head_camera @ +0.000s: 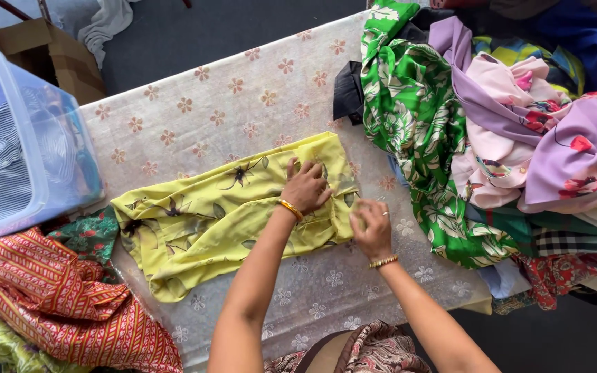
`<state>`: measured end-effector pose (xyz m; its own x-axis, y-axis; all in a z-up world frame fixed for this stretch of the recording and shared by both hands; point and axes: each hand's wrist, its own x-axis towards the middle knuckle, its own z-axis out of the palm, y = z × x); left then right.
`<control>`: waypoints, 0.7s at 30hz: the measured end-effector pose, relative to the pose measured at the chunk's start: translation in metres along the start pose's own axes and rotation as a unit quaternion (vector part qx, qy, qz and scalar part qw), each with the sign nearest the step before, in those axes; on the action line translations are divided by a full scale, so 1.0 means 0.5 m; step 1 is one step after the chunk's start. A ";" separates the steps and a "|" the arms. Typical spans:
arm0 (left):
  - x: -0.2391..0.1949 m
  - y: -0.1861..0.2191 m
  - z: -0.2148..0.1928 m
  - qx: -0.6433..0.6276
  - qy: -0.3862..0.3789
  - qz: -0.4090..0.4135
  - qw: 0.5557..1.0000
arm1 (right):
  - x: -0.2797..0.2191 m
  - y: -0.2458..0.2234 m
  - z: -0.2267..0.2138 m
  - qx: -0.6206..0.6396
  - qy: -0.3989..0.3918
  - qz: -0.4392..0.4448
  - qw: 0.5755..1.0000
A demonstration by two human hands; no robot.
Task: Folding various pieces of clothing and placing them into a plastic storage container.
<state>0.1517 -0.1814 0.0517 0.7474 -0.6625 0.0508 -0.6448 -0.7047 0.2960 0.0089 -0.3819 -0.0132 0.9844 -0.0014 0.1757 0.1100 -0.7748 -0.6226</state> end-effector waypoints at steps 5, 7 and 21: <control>-0.047 0.025 -0.025 0.000 -0.046 -0.075 0.996 | 0.109 -0.063 -0.053 0.023 0.055 0.082 0.995; -0.071 0.022 -0.006 0.032 0.018 -0.110 0.993 | 0.130 -0.080 -0.062 0.085 -0.022 0.157 0.984; -0.239 0.048 0.289 -0.588 0.305 -0.365 0.655 | 0.122 -0.278 0.055 0.091 -0.105 -0.101 0.985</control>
<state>0.0237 -0.1560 -0.0852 0.9440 0.2181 -0.2475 0.2201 0.1423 0.9650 0.0574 -0.2569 0.0630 0.9443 0.2873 0.1603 0.3108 -0.6192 -0.7211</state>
